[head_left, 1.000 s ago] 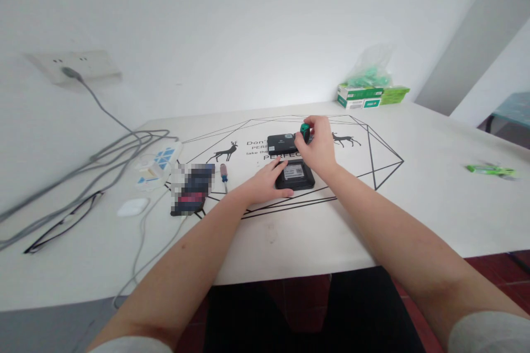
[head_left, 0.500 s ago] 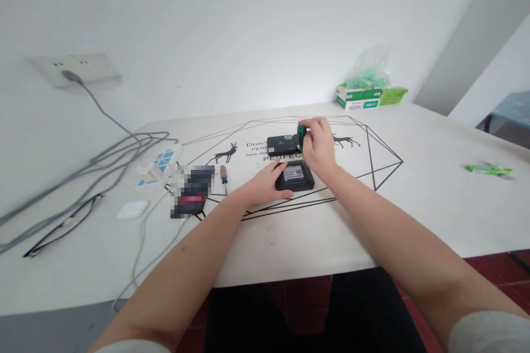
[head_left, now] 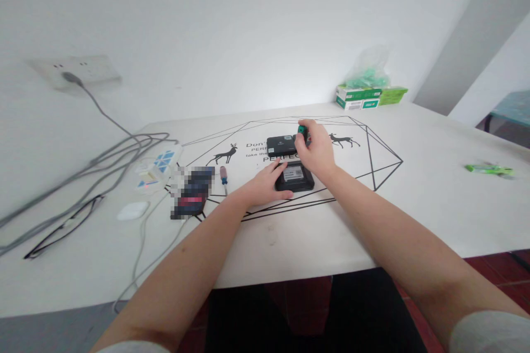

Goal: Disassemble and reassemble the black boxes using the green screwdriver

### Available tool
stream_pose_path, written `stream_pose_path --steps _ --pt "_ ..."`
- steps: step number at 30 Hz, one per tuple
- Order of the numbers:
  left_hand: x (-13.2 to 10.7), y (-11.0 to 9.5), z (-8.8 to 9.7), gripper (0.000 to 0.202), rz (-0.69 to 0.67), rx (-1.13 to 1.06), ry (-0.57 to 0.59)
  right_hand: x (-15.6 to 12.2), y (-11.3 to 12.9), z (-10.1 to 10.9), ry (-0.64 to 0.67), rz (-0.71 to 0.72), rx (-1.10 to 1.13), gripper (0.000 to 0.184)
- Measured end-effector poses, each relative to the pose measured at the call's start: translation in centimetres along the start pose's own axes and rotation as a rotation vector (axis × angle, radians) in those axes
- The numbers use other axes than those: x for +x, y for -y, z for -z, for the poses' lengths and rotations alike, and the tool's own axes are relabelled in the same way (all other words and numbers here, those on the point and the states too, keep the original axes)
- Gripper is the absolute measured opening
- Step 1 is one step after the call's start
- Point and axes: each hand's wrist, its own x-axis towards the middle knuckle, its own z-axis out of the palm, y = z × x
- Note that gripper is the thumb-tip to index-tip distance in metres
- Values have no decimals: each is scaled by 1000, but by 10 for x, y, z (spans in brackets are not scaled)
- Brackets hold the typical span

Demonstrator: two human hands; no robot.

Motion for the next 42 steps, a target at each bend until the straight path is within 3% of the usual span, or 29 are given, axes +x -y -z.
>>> stream_pose_path --steps 23,36,42 --pt "-1 0 1 122 9 -6 15 6 -3 3 -106 98 61 27" --pt "-1 -1 1 122 20 -6 21 7 -6 3 -116 95 45 25" --pt "0 -1 1 120 7 1 12 3 -8 0 -63 79 56 28"
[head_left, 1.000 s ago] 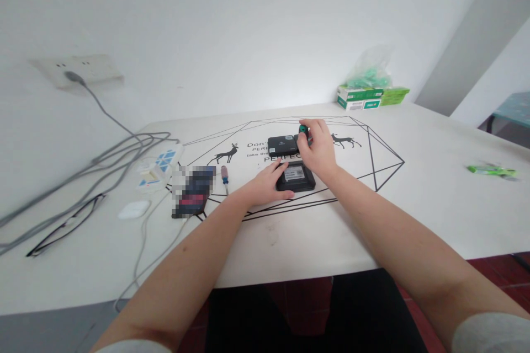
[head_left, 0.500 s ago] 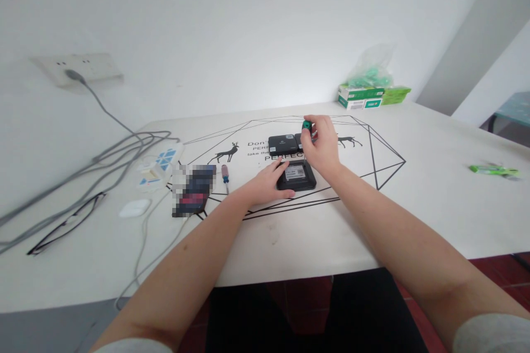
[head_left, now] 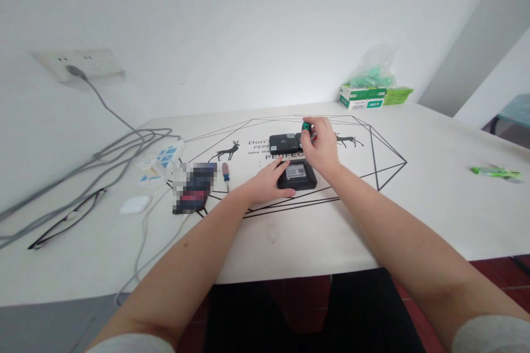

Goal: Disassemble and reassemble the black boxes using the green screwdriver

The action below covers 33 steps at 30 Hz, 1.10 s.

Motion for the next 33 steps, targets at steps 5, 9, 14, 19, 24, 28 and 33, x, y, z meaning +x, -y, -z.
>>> stream_pose_path --steps 5,9,14,19,24,28,33 --pt "0 -1 0 118 6 -3 4 0 -4 1 82 -10 61 39" --pt "0 0 -1 120 -5 -11 -9 0 -5 1 68 -63 68 25" --pt "0 1 -1 118 -14 -11 -14 -1 -5 -2 73 -116 48 34" --pt "0 2 -1 117 -14 -6 -16 -2 -7 -5 50 -82 72 41" --pt "0 1 -1 119 -13 -11 -8 -2 -9 -6 35 -97 74 36" --pt "0 0 0 117 -8 -22 -8 -1 -9 -4 25 -103 54 31" --pt "-1 -1 1 119 2 -15 6 1 -6 -2 -4 -93 45 29"
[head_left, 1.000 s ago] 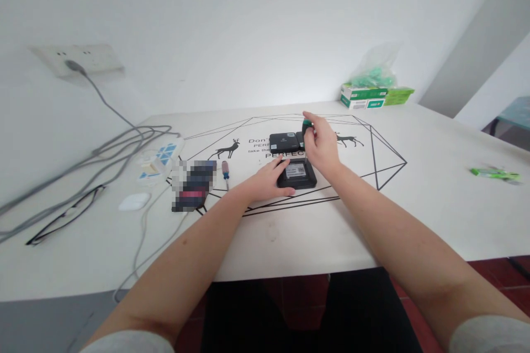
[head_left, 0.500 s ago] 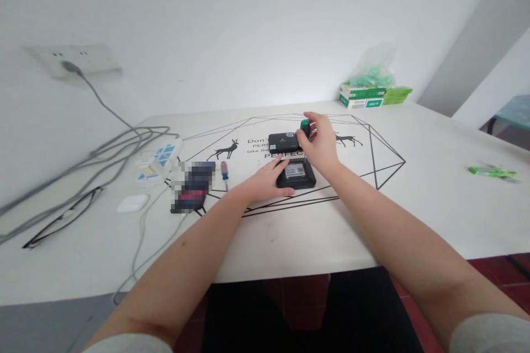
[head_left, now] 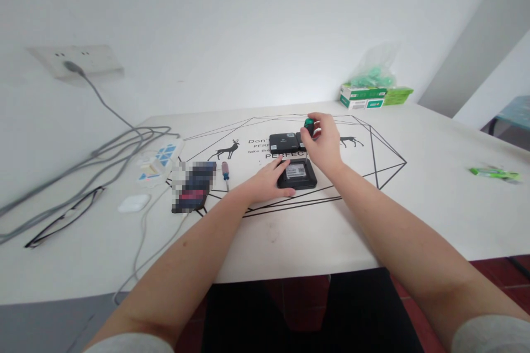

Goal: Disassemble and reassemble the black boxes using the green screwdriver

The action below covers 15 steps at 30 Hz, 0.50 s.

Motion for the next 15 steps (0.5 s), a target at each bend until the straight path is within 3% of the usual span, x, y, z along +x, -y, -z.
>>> stream_pose_path --steps 10,15 --pt "-1 -3 1 119 -5 -4 -6 0 -1 -1 1 -7 3 29" --pt "0 -1 0 119 -4 1 -9 -2 -3 0 63 -48 71 35"
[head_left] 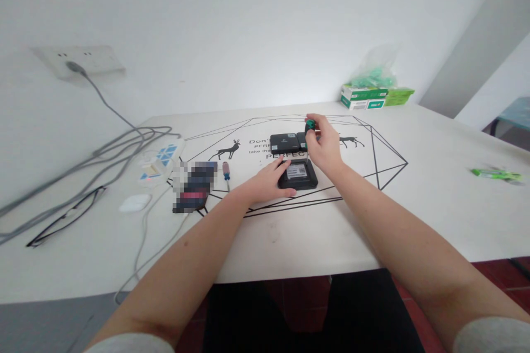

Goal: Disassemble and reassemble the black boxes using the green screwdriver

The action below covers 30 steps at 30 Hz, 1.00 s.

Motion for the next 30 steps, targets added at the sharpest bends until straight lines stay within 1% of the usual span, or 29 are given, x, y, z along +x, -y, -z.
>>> stream_pose_path --steps 2,5,6,10,12,17,30 --pt "0 1 -1 118 0 -1 -1 1 1 1 20 3 16 34" --pt "1 1 -1 118 4 0 2 2 3 2 5 27 -25 24" --pt "1 1 -1 118 4 -1 0 2 3 2 -2 26 -44 25" --pt "0 2 -1 120 2 -5 4 2 0 -1 -28 -1 -50 42" --pt "0 2 0 121 8 -3 13 1 -1 -4 -40 -18 -26 46" --pt "-1 0 1 119 12 -2 10 0 -1 -5 -47 -29 -7 38" --pt "-1 -2 2 118 5 -8 15 4 4 -1 -91 -42 9 35"
